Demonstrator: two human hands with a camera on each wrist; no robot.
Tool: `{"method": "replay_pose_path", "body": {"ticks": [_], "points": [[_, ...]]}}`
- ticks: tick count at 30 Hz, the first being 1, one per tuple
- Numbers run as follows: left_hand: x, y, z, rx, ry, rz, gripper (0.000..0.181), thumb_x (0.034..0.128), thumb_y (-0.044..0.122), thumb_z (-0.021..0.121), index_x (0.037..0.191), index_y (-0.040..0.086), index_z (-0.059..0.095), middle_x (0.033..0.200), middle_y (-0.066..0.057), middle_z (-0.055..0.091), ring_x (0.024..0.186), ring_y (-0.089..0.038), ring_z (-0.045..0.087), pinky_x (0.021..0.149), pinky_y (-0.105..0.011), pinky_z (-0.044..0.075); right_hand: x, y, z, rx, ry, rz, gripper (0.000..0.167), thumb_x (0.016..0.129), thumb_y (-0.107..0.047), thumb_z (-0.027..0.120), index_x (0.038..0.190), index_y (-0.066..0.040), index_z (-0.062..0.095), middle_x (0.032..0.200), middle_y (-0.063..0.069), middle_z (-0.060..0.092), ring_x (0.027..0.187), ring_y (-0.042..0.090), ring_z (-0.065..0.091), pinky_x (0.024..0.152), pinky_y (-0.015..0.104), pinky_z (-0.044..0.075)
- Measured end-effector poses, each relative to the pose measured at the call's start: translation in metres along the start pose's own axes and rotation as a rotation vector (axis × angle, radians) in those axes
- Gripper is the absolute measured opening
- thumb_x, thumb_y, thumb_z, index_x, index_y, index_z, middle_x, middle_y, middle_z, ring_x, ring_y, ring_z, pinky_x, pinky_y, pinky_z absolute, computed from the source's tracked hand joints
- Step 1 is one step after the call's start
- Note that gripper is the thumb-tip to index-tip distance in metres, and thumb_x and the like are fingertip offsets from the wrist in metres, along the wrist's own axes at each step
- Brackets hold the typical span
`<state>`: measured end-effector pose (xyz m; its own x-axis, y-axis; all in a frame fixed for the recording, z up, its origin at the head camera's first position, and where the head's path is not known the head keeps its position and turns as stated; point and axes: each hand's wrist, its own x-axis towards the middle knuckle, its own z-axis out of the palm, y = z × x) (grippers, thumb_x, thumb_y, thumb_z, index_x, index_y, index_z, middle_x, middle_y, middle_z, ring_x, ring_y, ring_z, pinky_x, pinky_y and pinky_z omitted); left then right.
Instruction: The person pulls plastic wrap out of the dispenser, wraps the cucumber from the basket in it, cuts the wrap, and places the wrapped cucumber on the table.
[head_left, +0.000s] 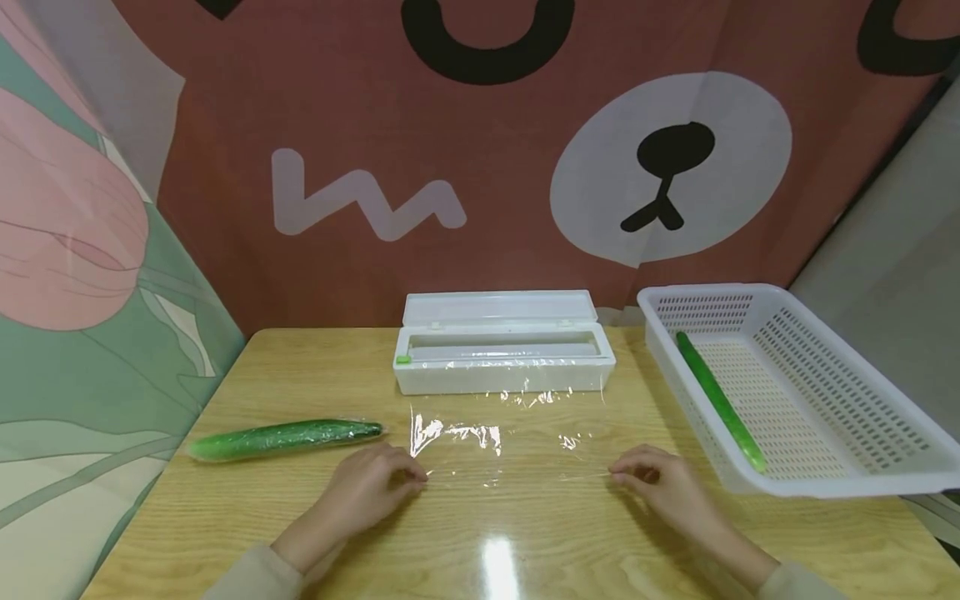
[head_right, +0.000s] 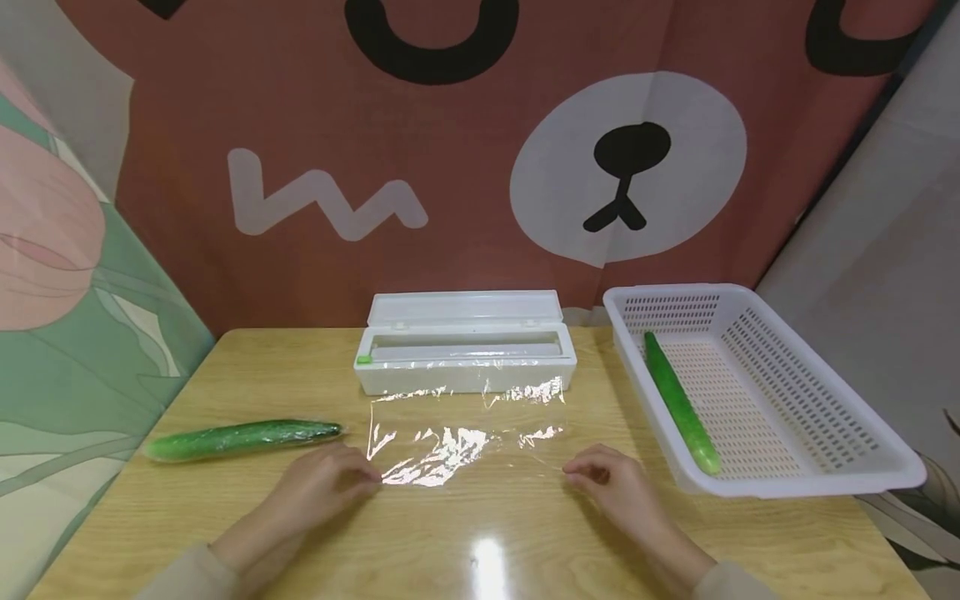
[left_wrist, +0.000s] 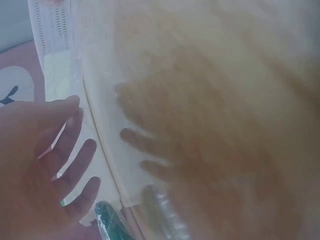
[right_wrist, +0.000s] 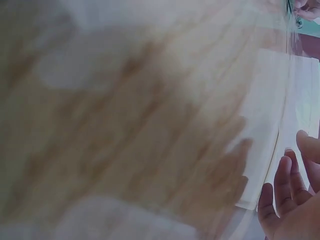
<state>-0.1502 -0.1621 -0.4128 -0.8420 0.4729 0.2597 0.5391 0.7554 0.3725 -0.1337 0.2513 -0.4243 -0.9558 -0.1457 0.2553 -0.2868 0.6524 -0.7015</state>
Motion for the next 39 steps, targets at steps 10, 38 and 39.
{"method": "replay_pose_path", "body": {"ticks": [10, 38, 39], "points": [[0.002, -0.003, 0.0, 0.012, -0.081, -0.033, 0.014, 0.0796, 0.019, 0.082, 0.084, 0.03, 0.075, 0.086, 0.022, 0.067, 0.082, -0.003, 0.059, 0.073, -0.033, 0.052, 0.002, 0.006, 0.002, -0.002, -0.012, -0.01, 0.016, 0.077, -0.002, 0.082, 0.09, -0.009, 0.076, 0.08, -0.007, 0.068, 0.064, 0.001, 0.053, 0.056, 0.022, 0.049], [0.004, 0.012, -0.022, -0.151, 0.003, -0.219, 0.015, 0.0879, 0.021, 0.077, 0.101, 0.027, 0.075, 0.097, 0.02, 0.066, 0.108, -0.02, 0.064, 0.085, -0.046, 0.052, 0.006, -0.034, -0.032, -0.007, -0.074, -0.132, 0.017, 0.083, -0.002, 0.077, 0.098, -0.01, 0.072, 0.088, 0.002, 0.071, 0.075, 0.002, 0.056, 0.061, 0.025, 0.051], [0.005, 0.013, -0.022, -0.166, 0.005, -0.226, 0.014, 0.0886, 0.021, 0.076, 0.102, 0.026, 0.075, 0.097, 0.02, 0.066, 0.109, -0.021, 0.064, 0.086, -0.048, 0.052, 0.008, -0.037, -0.034, -0.017, -0.067, -0.134, 0.017, 0.083, -0.003, 0.077, 0.098, -0.011, 0.072, 0.088, 0.0, 0.071, 0.075, 0.001, 0.056, 0.061, 0.025, 0.051]]}}
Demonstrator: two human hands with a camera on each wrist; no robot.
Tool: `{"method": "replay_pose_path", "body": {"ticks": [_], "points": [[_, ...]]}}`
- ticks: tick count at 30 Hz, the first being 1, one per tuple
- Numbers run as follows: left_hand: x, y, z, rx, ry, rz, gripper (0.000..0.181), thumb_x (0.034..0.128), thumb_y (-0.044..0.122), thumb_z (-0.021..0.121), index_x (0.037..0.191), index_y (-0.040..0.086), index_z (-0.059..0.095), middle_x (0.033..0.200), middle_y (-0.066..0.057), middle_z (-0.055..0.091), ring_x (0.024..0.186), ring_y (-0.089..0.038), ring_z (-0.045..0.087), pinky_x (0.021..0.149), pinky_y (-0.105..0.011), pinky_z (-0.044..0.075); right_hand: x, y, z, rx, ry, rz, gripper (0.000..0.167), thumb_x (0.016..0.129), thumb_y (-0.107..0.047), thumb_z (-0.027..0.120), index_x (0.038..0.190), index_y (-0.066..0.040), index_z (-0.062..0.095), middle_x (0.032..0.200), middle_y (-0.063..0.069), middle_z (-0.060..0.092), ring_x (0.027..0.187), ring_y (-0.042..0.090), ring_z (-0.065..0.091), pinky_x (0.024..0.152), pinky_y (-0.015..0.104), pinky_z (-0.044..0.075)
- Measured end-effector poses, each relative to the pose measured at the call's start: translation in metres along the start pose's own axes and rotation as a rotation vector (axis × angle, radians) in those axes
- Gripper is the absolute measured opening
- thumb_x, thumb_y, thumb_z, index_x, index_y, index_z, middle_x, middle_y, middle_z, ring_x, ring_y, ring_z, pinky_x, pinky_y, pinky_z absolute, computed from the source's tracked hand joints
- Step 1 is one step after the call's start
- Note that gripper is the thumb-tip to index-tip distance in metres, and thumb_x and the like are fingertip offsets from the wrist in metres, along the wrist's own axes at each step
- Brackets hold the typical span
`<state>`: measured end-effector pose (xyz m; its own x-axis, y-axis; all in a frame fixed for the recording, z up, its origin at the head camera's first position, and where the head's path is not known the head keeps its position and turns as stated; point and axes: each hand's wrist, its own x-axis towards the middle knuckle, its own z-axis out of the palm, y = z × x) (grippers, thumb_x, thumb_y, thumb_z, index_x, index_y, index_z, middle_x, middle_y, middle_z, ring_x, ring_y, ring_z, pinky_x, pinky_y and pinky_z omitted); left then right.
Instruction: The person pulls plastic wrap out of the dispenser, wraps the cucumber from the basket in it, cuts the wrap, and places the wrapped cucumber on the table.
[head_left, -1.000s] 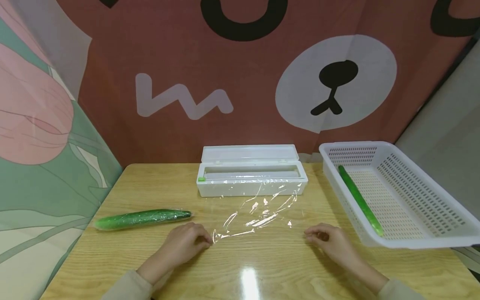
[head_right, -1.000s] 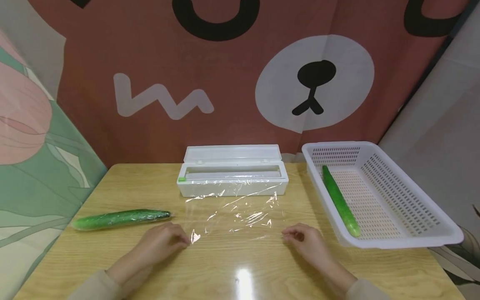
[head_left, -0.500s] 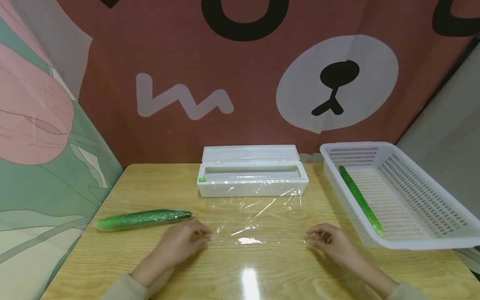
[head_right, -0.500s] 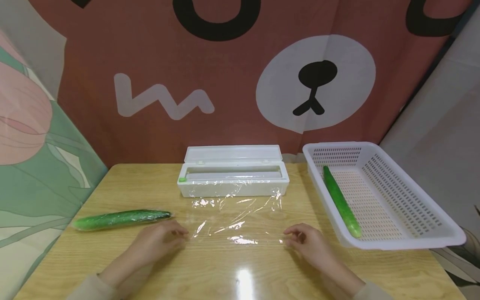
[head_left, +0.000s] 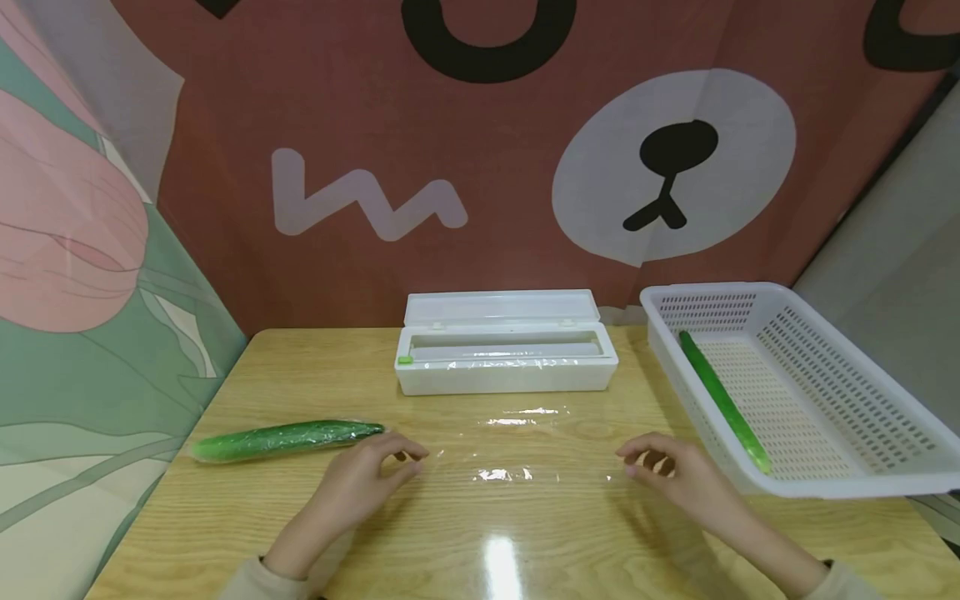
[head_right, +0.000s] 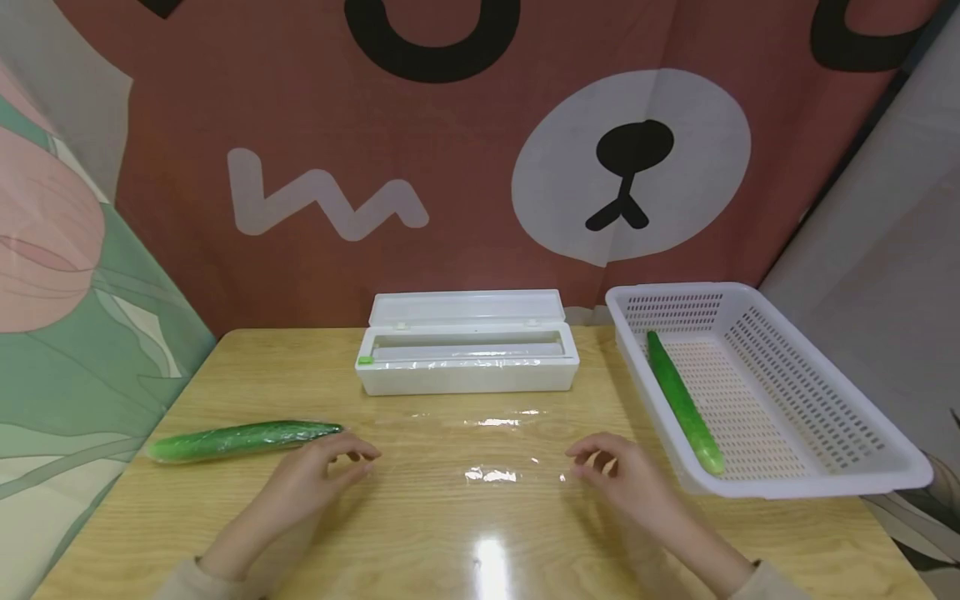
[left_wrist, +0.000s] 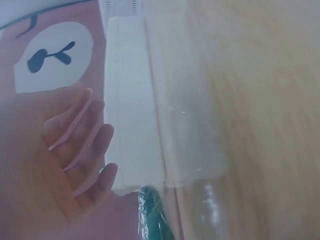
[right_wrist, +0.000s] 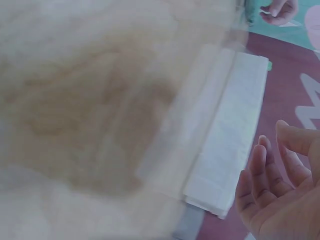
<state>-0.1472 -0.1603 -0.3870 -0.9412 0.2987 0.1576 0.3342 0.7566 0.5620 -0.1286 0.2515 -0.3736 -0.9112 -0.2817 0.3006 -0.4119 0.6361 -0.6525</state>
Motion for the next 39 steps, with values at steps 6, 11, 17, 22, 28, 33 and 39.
{"method": "replay_pose_path", "body": {"ticks": [6, 11, 17, 22, 28, 33, 39], "points": [[0.0, 0.002, -0.001, -0.038, 0.008, 0.004, 0.013, 0.092, 0.025, 0.073, 0.105, 0.027, 0.074, 0.1, 0.024, 0.064, 0.097, -0.007, 0.062, 0.084, -0.041, 0.051, 0.012, -0.015, -0.018, -0.033, 0.051, 0.021, 0.016, 0.086, -0.006, 0.076, 0.099, -0.014, 0.073, 0.088, -0.008, 0.07, 0.073, 0.003, 0.058, 0.061, 0.024, 0.051], [0.002, 0.005, -0.003, -0.078, 0.026, 0.004, 0.014, 0.0922, 0.024, 0.072, 0.106, 0.026, 0.074, 0.097, 0.024, 0.063, 0.095, -0.006, 0.062, 0.086, -0.041, 0.051, 0.025, -0.022, -0.038, -0.046, 0.08, 0.052, 0.014, 0.09, -0.01, 0.073, 0.104, -0.01, 0.073, 0.094, 0.001, 0.072, 0.074, 0.004, 0.06, 0.063, 0.024, 0.051], [0.002, 0.007, -0.004, -0.106, 0.048, -0.015, 0.014, 0.0918, 0.022, 0.073, 0.105, 0.026, 0.074, 0.096, 0.024, 0.063, 0.095, -0.008, 0.062, 0.087, -0.044, 0.051, 0.048, -0.028, -0.071, -0.05, 0.091, 0.146, 0.024, 0.098, -0.024, 0.066, 0.114, -0.007, 0.071, 0.103, 0.004, 0.072, 0.08, 0.001, 0.061, 0.066, 0.022, 0.051], [0.002, 0.007, -0.003, -0.107, 0.047, -0.004, 0.014, 0.092, 0.021, 0.072, 0.105, 0.025, 0.075, 0.095, 0.024, 0.063, 0.094, -0.009, 0.062, 0.085, -0.043, 0.051, 0.071, -0.023, -0.101, -0.049, 0.11, 0.199, 0.031, 0.098, -0.034, 0.064, 0.118, -0.01, 0.069, 0.097, -0.016, 0.068, 0.083, -0.003, 0.059, 0.068, 0.017, 0.047], [0.003, 0.007, 0.0, -0.088, 0.038, 0.013, 0.014, 0.0926, 0.024, 0.072, 0.106, 0.025, 0.075, 0.097, 0.025, 0.064, 0.098, -0.011, 0.064, 0.085, -0.045, 0.051, 0.095, -0.011, -0.13, -0.007, 0.138, 0.255, 0.036, 0.096, -0.044, 0.063, 0.12, -0.017, 0.068, 0.096, -0.03, 0.063, 0.086, -0.004, 0.058, 0.069, 0.014, 0.046], [0.004, 0.004, 0.001, -0.069, 0.039, 0.003, 0.013, 0.0927, 0.027, 0.071, 0.106, 0.028, 0.074, 0.1, 0.024, 0.064, 0.1, -0.011, 0.064, 0.086, -0.045, 0.052, 0.112, 0.004, -0.139, 0.05, 0.153, 0.28, 0.04, 0.096, -0.048, 0.061, 0.123, -0.019, 0.067, 0.094, -0.029, 0.064, 0.087, 0.0, 0.059, 0.071, 0.015, 0.047], [0.002, 0.003, -0.001, -0.055, 0.041, -0.012, 0.013, 0.092, 0.026, 0.072, 0.105, 0.026, 0.075, 0.101, 0.023, 0.065, 0.102, -0.013, 0.064, 0.086, -0.045, 0.052, 0.123, 0.03, -0.139, 0.183, 0.182, 0.277, 0.021, 0.097, -0.04, 0.062, 0.114, -0.029, 0.07, 0.09, -0.022, 0.066, 0.084, 0.001, 0.06, 0.071, 0.014, 0.049]]}}
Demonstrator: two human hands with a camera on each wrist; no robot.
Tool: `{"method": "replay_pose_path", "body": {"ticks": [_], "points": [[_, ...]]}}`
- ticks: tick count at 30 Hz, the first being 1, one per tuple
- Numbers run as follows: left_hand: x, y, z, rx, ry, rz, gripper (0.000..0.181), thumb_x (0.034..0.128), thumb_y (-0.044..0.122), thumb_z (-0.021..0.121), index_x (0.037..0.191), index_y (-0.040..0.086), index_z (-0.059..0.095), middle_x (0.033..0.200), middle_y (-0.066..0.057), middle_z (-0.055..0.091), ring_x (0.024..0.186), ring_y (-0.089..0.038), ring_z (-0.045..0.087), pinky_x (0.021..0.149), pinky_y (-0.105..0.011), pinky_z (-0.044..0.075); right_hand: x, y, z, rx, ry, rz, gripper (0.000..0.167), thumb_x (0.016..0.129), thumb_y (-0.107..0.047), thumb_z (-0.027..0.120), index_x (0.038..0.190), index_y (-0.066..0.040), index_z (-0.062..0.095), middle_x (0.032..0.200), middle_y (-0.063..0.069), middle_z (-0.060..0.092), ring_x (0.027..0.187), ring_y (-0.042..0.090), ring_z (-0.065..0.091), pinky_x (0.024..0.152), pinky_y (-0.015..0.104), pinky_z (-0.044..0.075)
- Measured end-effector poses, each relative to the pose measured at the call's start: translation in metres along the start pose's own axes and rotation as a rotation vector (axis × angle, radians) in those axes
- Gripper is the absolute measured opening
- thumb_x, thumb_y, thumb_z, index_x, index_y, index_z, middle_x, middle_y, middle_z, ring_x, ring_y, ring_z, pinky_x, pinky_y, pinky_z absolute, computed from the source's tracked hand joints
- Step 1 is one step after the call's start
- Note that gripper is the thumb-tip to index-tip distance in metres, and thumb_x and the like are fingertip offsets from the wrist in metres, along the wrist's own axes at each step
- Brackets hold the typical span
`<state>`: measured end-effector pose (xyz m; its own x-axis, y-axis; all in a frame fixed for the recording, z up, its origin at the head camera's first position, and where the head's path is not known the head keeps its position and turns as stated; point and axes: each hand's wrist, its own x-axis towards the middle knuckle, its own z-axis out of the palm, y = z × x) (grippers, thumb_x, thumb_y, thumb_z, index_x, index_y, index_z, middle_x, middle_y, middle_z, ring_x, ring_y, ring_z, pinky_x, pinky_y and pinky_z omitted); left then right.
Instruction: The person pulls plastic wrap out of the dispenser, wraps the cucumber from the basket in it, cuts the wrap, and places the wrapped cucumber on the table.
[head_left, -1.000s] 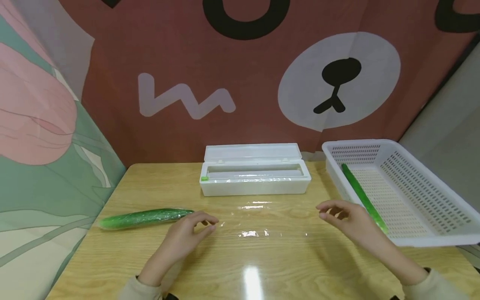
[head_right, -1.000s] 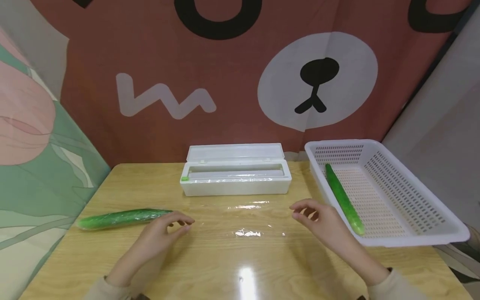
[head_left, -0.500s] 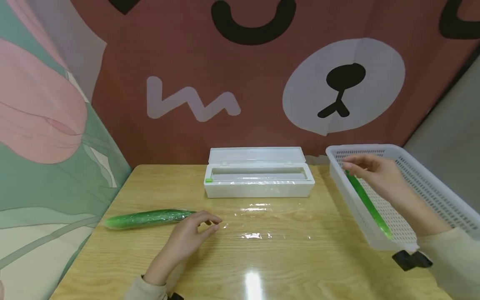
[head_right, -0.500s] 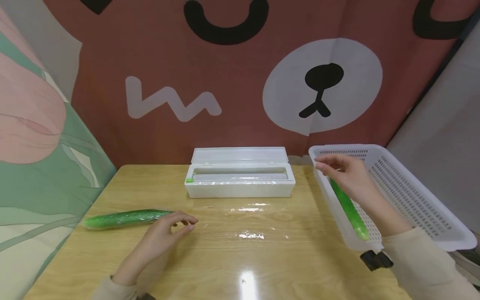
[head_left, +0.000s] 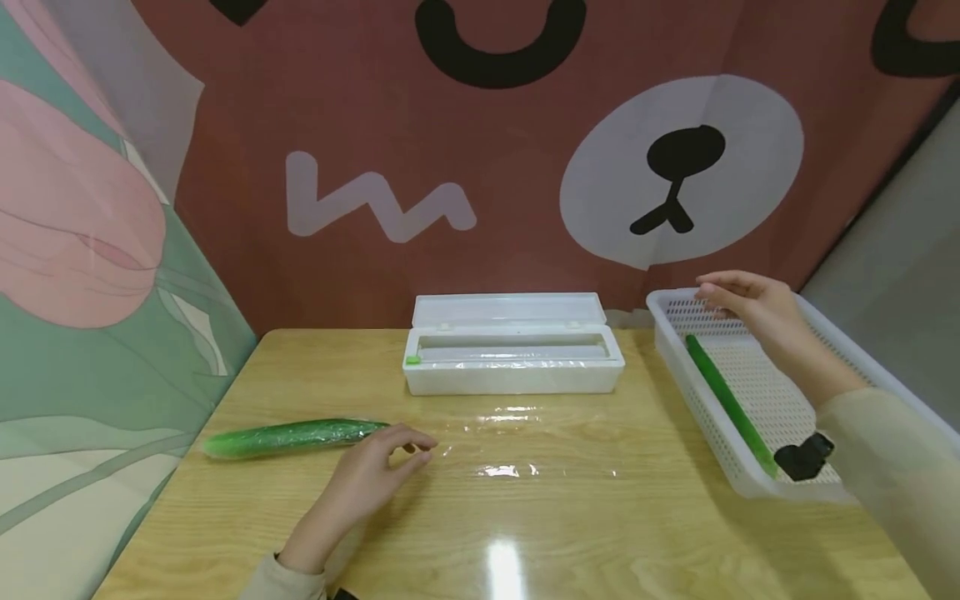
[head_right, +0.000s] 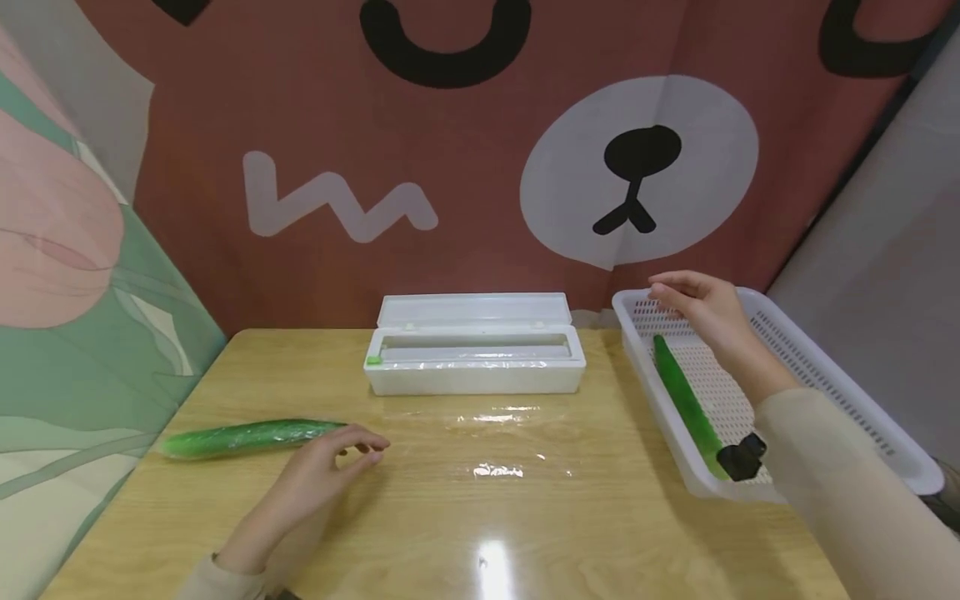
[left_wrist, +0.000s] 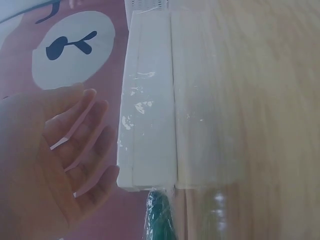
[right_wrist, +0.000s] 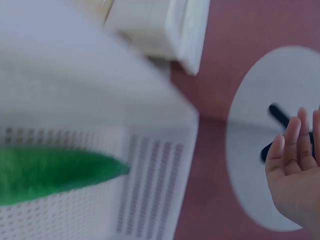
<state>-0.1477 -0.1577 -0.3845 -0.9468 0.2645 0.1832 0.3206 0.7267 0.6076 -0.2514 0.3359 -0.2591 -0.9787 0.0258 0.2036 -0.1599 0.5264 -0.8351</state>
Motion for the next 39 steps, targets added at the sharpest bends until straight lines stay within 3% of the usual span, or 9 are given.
{"method": "replay_pose_path", "body": {"ticks": [6, 12, 17, 19, 21, 24, 29, 32, 39], "points": [[-0.001, -0.001, -0.002, 0.009, 0.002, 0.017, 0.012, 0.0924, 0.025, 0.072, 0.104, 0.026, 0.075, 0.101, 0.023, 0.065, 0.101, -0.012, 0.065, 0.084, -0.042, 0.052, 0.013, 0.033, -0.006, 0.008, -0.026, 0.042, 0.018, 0.097, -0.042, 0.062, 0.113, -0.035, 0.067, 0.094, -0.029, 0.063, 0.087, -0.003, 0.059, 0.072, 0.014, 0.049], [-0.003, 0.001, -0.004, 0.007, 0.022, 0.037, 0.012, 0.0922, 0.025, 0.072, 0.104, 0.026, 0.075, 0.099, 0.025, 0.065, 0.098, -0.008, 0.064, 0.082, -0.04, 0.051, 0.019, 0.066, -0.006, -0.059, -0.105, 0.08, 0.05, 0.1, -0.042, 0.058, 0.135, -0.007, 0.054, 0.103, -0.033, 0.055, 0.092, -0.008, 0.053, 0.075, 0.014, 0.047], [-0.005, 0.002, -0.005, 0.017, 0.039, 0.042, 0.012, 0.0929, 0.028, 0.071, 0.104, 0.028, 0.075, 0.093, 0.027, 0.062, 0.09, -0.003, 0.062, 0.076, -0.033, 0.05, 0.019, 0.086, -0.005, -0.095, -0.115, 0.083, 0.052, 0.101, -0.036, 0.058, 0.136, 0.003, 0.051, 0.099, -0.035, 0.054, 0.087, -0.013, 0.051, 0.072, 0.016, 0.05], [-0.005, 0.002, -0.006, 0.023, 0.046, 0.041, 0.012, 0.0932, 0.029, 0.071, 0.104, 0.029, 0.075, 0.092, 0.028, 0.062, 0.089, -0.003, 0.062, 0.074, -0.031, 0.049, 0.019, 0.093, -0.005, -0.14, -0.123, 0.087, 0.054, 0.101, -0.035, 0.058, 0.136, 0.006, 0.051, 0.103, -0.026, 0.059, 0.086, -0.014, 0.05, 0.072, 0.02, 0.052], [-0.005, 0.002, -0.006, 0.025, 0.053, 0.039, 0.011, 0.0931, 0.03, 0.071, 0.103, 0.031, 0.075, 0.092, 0.028, 0.062, 0.089, -0.003, 0.062, 0.075, -0.031, 0.049, 0.02, 0.099, -0.004, -0.188, -0.146, 0.099, 0.057, 0.101, -0.035, 0.058, 0.138, 0.008, 0.049, 0.113, -0.007, 0.066, 0.087, -0.01, 0.051, 0.074, 0.025, 0.053], [-0.005, 0.002, -0.006, 0.024, 0.057, 0.03, 0.011, 0.0927, 0.029, 0.071, 0.102, 0.032, 0.075, 0.091, 0.029, 0.061, 0.089, -0.003, 0.062, 0.076, -0.032, 0.05, 0.021, 0.108, -0.001, -0.228, -0.177, 0.118, 0.059, 0.102, -0.035, 0.057, 0.139, 0.009, 0.047, 0.129, 0.024, 0.058, 0.095, 0.006, 0.056, 0.078, 0.037, 0.053], [-0.003, 0.002, -0.006, 0.027, 0.062, 0.02, 0.012, 0.0924, 0.026, 0.072, 0.102, 0.033, 0.074, 0.092, 0.029, 0.061, 0.091, -0.003, 0.062, 0.077, -0.034, 0.051, 0.021, 0.117, 0.006, -0.273, -0.2, 0.127, 0.057, 0.1, -0.033, 0.061, 0.137, 0.009, 0.05, 0.127, 0.034, 0.055, 0.105, 0.039, 0.057, 0.083, 0.051, 0.051], [-0.003, 0.001, -0.007, 0.035, 0.067, 0.011, 0.011, 0.0929, 0.027, 0.071, 0.102, 0.034, 0.074, 0.091, 0.029, 0.061, 0.09, -0.003, 0.061, 0.077, -0.033, 0.05, 0.021, 0.121, 0.011, -0.305, -0.241, 0.116, 0.057, 0.1, -0.028, 0.061, 0.138, 0.011, 0.047, 0.128, 0.038, 0.05, 0.114, 0.051, 0.05, 0.088, 0.058, 0.047], [-0.001, 0.0, -0.009, 0.034, 0.078, 0.007, 0.012, 0.0925, 0.026, 0.072, 0.102, 0.034, 0.074, 0.09, 0.027, 0.061, 0.088, -0.003, 0.061, 0.074, -0.032, 0.049, 0.025, 0.128, 0.021, -0.368, -0.237, 0.152, 0.059, 0.094, -0.011, 0.063, 0.138, 0.018, 0.037, 0.129, 0.047, 0.04, 0.113, 0.059, 0.046, 0.084, 0.058, 0.049]]}}
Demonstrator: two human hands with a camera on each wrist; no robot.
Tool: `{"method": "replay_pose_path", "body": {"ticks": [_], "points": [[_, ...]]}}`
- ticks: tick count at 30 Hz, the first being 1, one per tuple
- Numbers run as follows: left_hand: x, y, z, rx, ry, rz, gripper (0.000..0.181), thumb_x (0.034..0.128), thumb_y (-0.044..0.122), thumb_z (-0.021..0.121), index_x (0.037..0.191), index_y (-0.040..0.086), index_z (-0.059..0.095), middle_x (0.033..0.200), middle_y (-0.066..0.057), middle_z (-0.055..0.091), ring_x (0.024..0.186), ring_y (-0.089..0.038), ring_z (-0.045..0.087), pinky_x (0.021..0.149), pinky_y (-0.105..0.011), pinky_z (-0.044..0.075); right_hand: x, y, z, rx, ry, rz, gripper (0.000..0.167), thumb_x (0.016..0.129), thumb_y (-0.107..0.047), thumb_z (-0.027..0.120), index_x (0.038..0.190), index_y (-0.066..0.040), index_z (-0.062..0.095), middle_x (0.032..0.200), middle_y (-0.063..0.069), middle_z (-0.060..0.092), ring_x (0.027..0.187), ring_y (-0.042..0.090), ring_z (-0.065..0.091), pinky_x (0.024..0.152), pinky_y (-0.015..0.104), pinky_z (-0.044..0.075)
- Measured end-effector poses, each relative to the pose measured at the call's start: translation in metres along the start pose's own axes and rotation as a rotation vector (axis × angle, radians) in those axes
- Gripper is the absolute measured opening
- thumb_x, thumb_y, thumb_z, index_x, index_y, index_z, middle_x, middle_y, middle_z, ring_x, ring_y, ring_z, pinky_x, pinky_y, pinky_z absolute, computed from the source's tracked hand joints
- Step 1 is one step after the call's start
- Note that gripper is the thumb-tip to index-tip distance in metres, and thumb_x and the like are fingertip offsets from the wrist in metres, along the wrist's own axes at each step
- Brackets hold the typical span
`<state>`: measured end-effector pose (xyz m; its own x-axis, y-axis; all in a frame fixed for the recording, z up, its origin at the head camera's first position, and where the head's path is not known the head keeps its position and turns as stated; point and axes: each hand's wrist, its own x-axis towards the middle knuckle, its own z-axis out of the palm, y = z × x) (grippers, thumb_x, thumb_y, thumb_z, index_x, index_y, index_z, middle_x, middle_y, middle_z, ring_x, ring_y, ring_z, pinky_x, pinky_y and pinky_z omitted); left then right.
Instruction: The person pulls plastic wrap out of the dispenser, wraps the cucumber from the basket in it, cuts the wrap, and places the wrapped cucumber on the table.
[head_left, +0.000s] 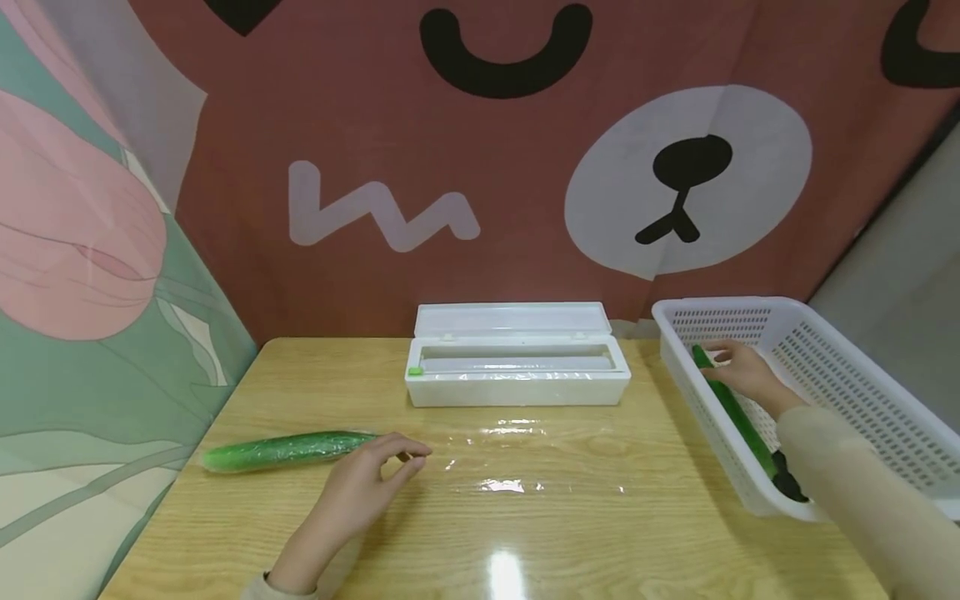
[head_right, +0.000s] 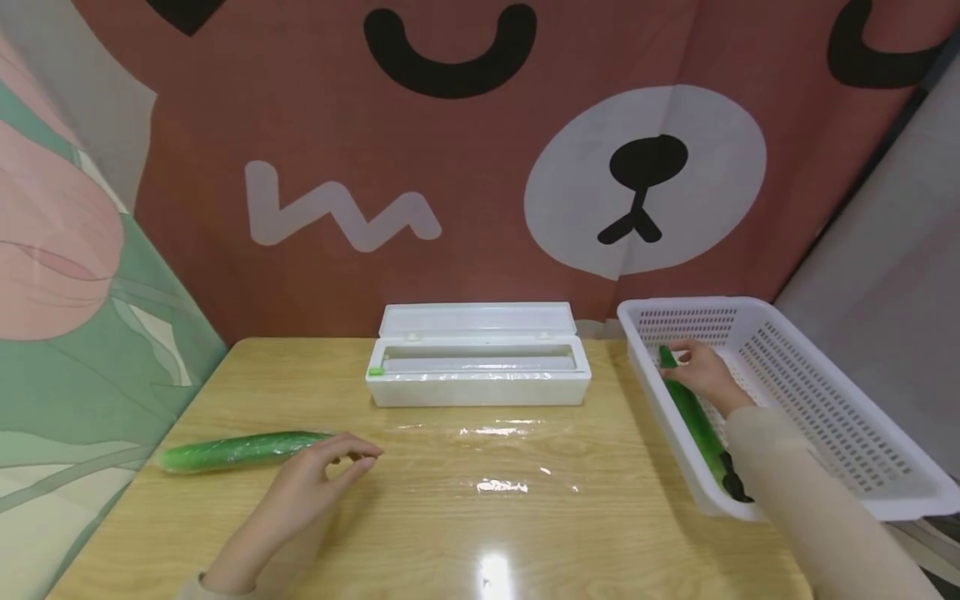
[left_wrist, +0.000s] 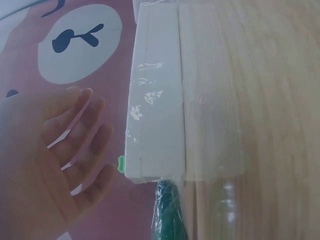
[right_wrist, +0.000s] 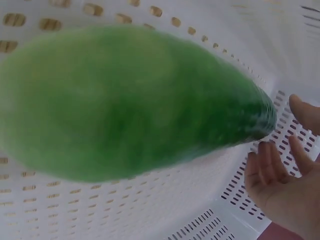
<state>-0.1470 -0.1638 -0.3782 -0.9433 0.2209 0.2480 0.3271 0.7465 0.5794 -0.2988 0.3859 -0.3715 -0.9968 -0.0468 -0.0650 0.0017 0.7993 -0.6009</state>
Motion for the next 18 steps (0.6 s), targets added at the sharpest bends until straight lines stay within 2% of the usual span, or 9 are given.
{"method": "replay_pose_path", "body": {"ticks": [4, 7, 10, 13, 16, 18], "points": [[-0.001, 0.001, 0.0, -0.003, -0.009, -0.003, 0.011, 0.0931, 0.027, 0.071, 0.102, 0.032, 0.075, 0.091, 0.027, 0.061, 0.088, -0.002, 0.06, 0.072, -0.03, 0.048, -0.001, 0.002, 0.0, 0.025, -0.037, 0.04, 0.064, 0.092, -0.009, 0.062, 0.14, 0.02, 0.03, 0.125, 0.047, 0.042, 0.102, 0.053, 0.053, 0.076, 0.051, 0.052], [-0.001, 0.001, 0.0, -0.002, -0.018, 0.0, 0.011, 0.0934, 0.028, 0.07, 0.103, 0.029, 0.075, 0.091, 0.027, 0.062, 0.086, -0.002, 0.06, 0.071, -0.029, 0.047, -0.001, 0.005, -0.001, 0.058, -0.08, 0.065, 0.067, 0.092, -0.008, 0.062, 0.142, 0.019, 0.027, 0.115, 0.041, 0.053, 0.076, 0.033, 0.058, 0.063, 0.04, 0.049], [-0.001, 0.002, 0.001, 0.002, -0.02, 0.003, 0.011, 0.0932, 0.027, 0.071, 0.103, 0.029, 0.075, 0.091, 0.027, 0.062, 0.086, -0.002, 0.06, 0.07, -0.028, 0.047, -0.002, 0.007, -0.001, 0.08, -0.099, 0.089, 0.068, 0.092, -0.009, 0.062, 0.144, 0.017, 0.025, 0.107, 0.034, 0.059, 0.058, 0.017, 0.048, 0.053, 0.035, 0.042], [-0.001, 0.002, 0.002, 0.01, -0.018, 0.007, 0.011, 0.0928, 0.026, 0.071, 0.102, 0.029, 0.075, 0.091, 0.027, 0.062, 0.087, -0.002, 0.06, 0.071, -0.029, 0.048, -0.003, 0.008, -0.001, 0.086, -0.097, 0.1, 0.071, 0.092, -0.012, 0.064, 0.144, 0.017, 0.024, 0.113, 0.038, 0.056, 0.061, 0.017, 0.052, 0.052, 0.034, 0.043], [0.0, 0.002, 0.002, 0.012, -0.02, 0.004, 0.011, 0.0927, 0.025, 0.071, 0.102, 0.029, 0.075, 0.091, 0.026, 0.062, 0.087, -0.002, 0.06, 0.071, -0.029, 0.048, -0.004, 0.01, -0.002, 0.065, -0.084, 0.098, 0.075, 0.091, -0.016, 0.067, 0.144, 0.016, 0.026, 0.123, 0.043, 0.049, 0.079, 0.028, 0.061, 0.056, 0.036, 0.049], [0.0, 0.002, 0.002, 0.012, -0.023, 0.002, 0.011, 0.0927, 0.024, 0.071, 0.102, 0.028, 0.076, 0.091, 0.026, 0.062, 0.087, -0.002, 0.06, 0.071, -0.029, 0.048, -0.004, 0.012, -0.003, 0.066, -0.067, 0.107, 0.076, 0.09, -0.019, 0.069, 0.144, 0.015, 0.029, 0.125, 0.043, 0.049, 0.092, 0.036, 0.062, 0.061, 0.038, 0.053]]}}
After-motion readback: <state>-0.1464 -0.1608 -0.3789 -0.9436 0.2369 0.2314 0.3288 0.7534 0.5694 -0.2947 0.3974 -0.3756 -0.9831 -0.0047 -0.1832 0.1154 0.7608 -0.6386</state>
